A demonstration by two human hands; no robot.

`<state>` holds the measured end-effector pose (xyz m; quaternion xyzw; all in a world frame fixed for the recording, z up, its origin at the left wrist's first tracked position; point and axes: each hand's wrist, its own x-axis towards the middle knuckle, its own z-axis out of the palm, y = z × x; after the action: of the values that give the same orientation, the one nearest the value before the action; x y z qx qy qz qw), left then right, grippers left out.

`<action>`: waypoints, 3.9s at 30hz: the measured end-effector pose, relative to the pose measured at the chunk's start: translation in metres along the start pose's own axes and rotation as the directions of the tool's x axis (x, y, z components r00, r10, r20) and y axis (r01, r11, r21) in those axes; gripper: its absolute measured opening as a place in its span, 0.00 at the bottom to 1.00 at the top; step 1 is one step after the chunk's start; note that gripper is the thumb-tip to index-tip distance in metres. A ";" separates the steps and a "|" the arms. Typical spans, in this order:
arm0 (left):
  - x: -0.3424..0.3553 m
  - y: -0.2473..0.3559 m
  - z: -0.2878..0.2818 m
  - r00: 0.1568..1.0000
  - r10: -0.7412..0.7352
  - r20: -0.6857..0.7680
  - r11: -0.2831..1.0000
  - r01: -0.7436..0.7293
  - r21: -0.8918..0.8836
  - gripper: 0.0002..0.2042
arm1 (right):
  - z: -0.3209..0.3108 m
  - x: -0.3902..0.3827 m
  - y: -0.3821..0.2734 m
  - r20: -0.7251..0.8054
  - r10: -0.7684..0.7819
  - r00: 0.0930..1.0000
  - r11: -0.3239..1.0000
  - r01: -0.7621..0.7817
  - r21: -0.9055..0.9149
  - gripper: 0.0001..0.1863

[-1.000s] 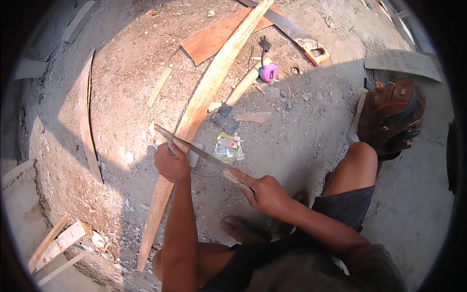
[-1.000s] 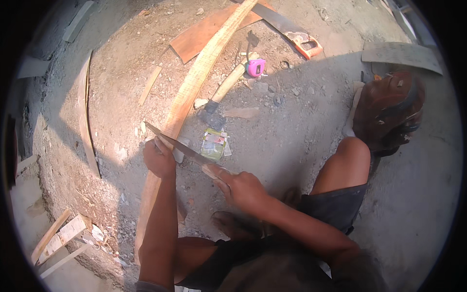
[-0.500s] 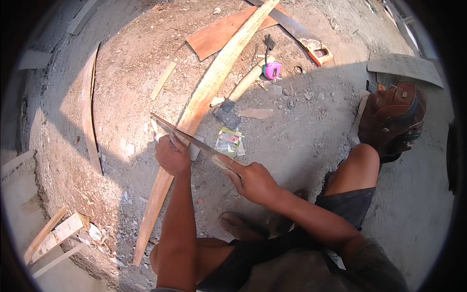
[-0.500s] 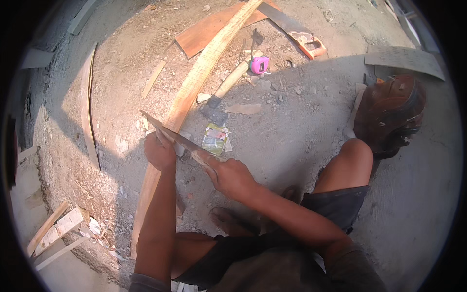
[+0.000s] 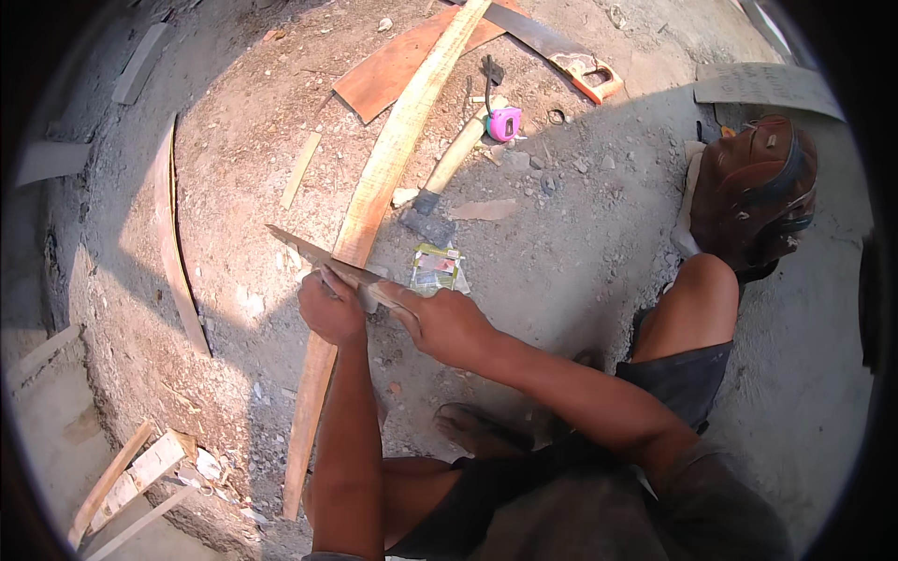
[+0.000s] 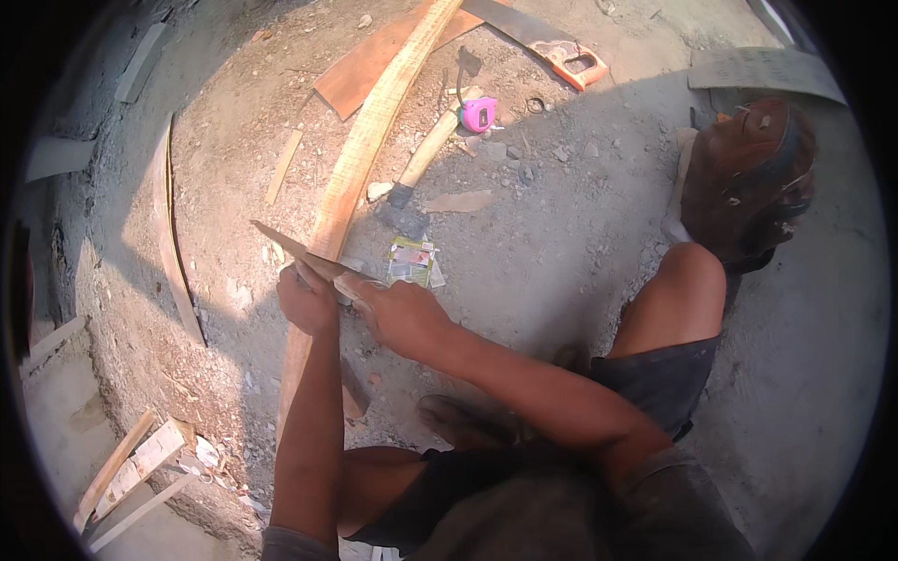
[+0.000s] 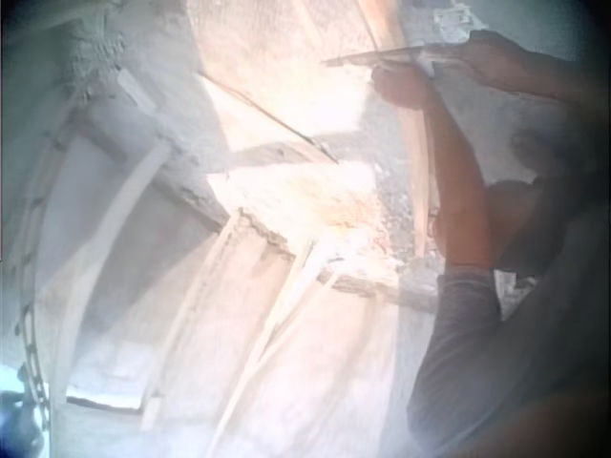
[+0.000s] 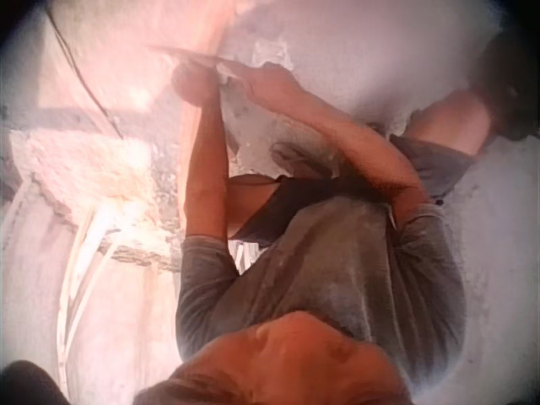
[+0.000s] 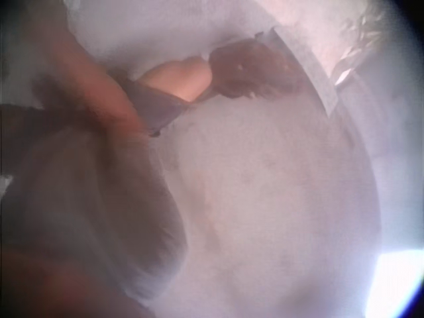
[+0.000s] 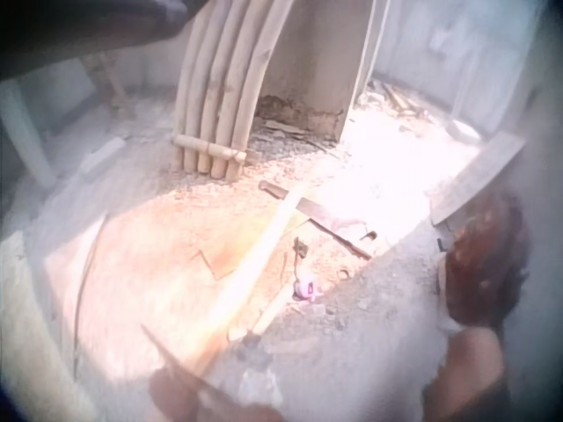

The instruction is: The person measures a wooden plank with a tape measure and then saws it using a hand saw.

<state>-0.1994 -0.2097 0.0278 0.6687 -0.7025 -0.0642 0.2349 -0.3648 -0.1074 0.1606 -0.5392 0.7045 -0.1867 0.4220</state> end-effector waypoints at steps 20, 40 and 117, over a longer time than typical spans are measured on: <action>0.008 -0.015 -0.016 0.994 -0.107 0.018 0.991 0.106 0.081 0.13 | -0.038 -0.068 -0.006 0.105 0.071 0.992 0.996 -0.064 -0.067 0.26; 0.004 0.000 -0.013 0.992 -0.097 0.083 0.992 0.090 0.083 0.13 | -0.022 -0.043 0.005 -0.024 0.001 1.000 0.999 -0.002 -0.040 0.25; 0.001 -0.025 -0.017 0.982 -0.181 0.053 0.975 0.172 0.142 0.13 | -0.038 -0.077 0.007 0.049 0.012 0.999 1.000 -0.013 0.017 0.25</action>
<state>-0.1695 -0.2096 0.0328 0.7405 -0.6504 -0.0585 0.1588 -0.3948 -0.0414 0.2075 -0.5356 0.6955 -0.1770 0.4450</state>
